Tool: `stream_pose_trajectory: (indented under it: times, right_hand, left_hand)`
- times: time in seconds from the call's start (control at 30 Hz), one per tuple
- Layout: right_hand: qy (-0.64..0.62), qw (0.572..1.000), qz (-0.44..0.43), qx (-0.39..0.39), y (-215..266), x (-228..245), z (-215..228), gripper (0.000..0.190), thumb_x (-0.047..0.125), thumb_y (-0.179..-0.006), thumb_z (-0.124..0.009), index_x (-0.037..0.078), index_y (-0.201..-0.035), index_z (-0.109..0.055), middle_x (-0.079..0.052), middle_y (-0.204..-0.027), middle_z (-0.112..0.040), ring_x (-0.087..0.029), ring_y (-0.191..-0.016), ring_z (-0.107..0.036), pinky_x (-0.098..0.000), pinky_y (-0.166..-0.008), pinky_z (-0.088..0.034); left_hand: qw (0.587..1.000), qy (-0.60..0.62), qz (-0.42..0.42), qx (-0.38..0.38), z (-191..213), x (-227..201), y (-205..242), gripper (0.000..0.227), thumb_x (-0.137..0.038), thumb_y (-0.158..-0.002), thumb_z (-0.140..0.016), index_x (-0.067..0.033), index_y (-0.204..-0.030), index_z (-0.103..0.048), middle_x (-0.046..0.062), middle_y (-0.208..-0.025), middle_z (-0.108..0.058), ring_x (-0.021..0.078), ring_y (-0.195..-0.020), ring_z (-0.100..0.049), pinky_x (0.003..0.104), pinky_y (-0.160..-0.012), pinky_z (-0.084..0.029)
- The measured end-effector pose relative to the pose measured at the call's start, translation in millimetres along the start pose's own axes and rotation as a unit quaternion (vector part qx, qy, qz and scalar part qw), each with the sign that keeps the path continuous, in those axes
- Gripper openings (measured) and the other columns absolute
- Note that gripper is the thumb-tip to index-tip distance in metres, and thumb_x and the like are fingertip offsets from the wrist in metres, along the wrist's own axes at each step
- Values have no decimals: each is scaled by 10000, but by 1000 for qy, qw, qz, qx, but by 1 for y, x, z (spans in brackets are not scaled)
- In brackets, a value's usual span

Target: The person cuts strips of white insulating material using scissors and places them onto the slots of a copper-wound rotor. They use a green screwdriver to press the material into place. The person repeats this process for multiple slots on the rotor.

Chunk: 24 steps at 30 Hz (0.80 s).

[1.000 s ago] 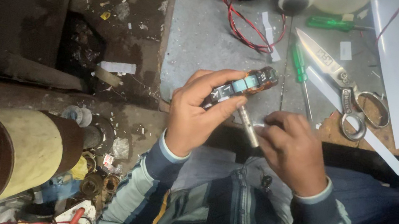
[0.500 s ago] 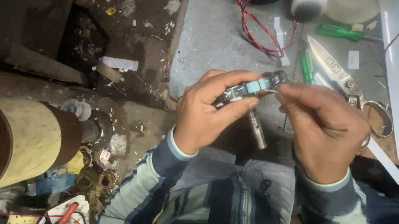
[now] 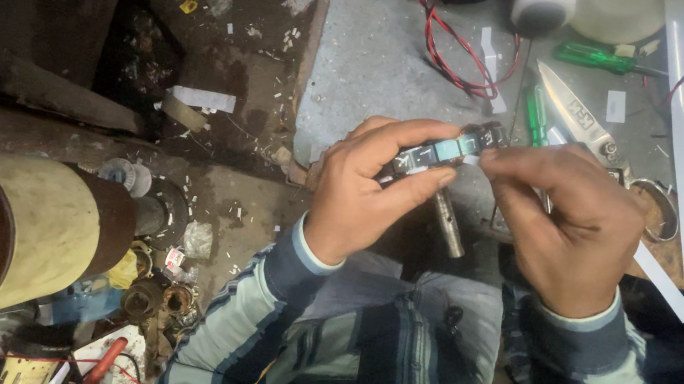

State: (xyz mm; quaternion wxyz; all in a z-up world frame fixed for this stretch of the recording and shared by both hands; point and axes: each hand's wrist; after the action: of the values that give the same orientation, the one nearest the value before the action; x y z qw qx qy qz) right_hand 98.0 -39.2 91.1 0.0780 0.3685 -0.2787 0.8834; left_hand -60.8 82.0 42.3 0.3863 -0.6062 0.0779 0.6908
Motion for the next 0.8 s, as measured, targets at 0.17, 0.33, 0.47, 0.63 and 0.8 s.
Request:
stream_pose_trajectory:
  times: [0.17,0.33,0.47,0.63,0.8]
  right_hand:
    - [99,982,159,27,-9,-4,5,138,-74,-883,-762,20,-982,-743,-108,-970,-754,-234,-852,-730,-326,-740,-538]
    - [135,968,211,19,-5,-10,5,138,-27,-815,-824,4,-892,-714,-149,-904,-735,-263,-774,-695,-352,-668,-539]
    - [173,950,261,21,-15,2,2,157,-4,-835,-780,3,-989,-751,-159,-941,-732,-278,-852,-708,-366,-721,-569]
    - [176,931,320,2,-10,-8,9,250,64,-849,-729,-44,-1074,-713,-176,-1064,-689,-296,-937,-691,-387,-806,-565]
    - [163,938,307,12,-2,-23,6,228,65,-915,-682,-45,-1115,-676,-171,-1121,-671,-263,-906,-647,-364,-802,-527]
  left_hand:
    - [1000,-1,5,-21,-4,-1,-2,350,-129,-882,-823,-122,-1220,-730,51,-1103,-760,184,-1019,-725,305,-917,-576]
    - [999,16,13,-33,-9,3,1,337,-120,-884,-827,-115,-1209,-737,51,-1102,-761,176,-1001,-727,295,-903,-580]
    - [999,18,-20,-18,-6,0,-2,338,-75,-918,-796,-93,-1247,-719,78,-1160,-762,194,-1066,-720,307,-948,-573]
    - [997,37,60,-20,-17,-5,-3,304,-5,-930,-758,4,-1228,-700,95,-1161,-744,121,-1007,-686,258,-904,-559]
    - [995,69,68,-25,-13,12,5,339,75,-942,-698,71,-1277,-646,129,-1227,-712,131,-1074,-661,264,-974,-535]
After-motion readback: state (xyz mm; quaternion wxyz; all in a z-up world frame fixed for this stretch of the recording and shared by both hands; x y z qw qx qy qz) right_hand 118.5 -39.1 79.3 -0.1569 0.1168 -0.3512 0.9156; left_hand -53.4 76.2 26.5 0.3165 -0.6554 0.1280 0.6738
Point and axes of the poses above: each hand's wrist, its own y-axis away from the middle knuckle, its own z-axis out of the back of the hand, x = y × z
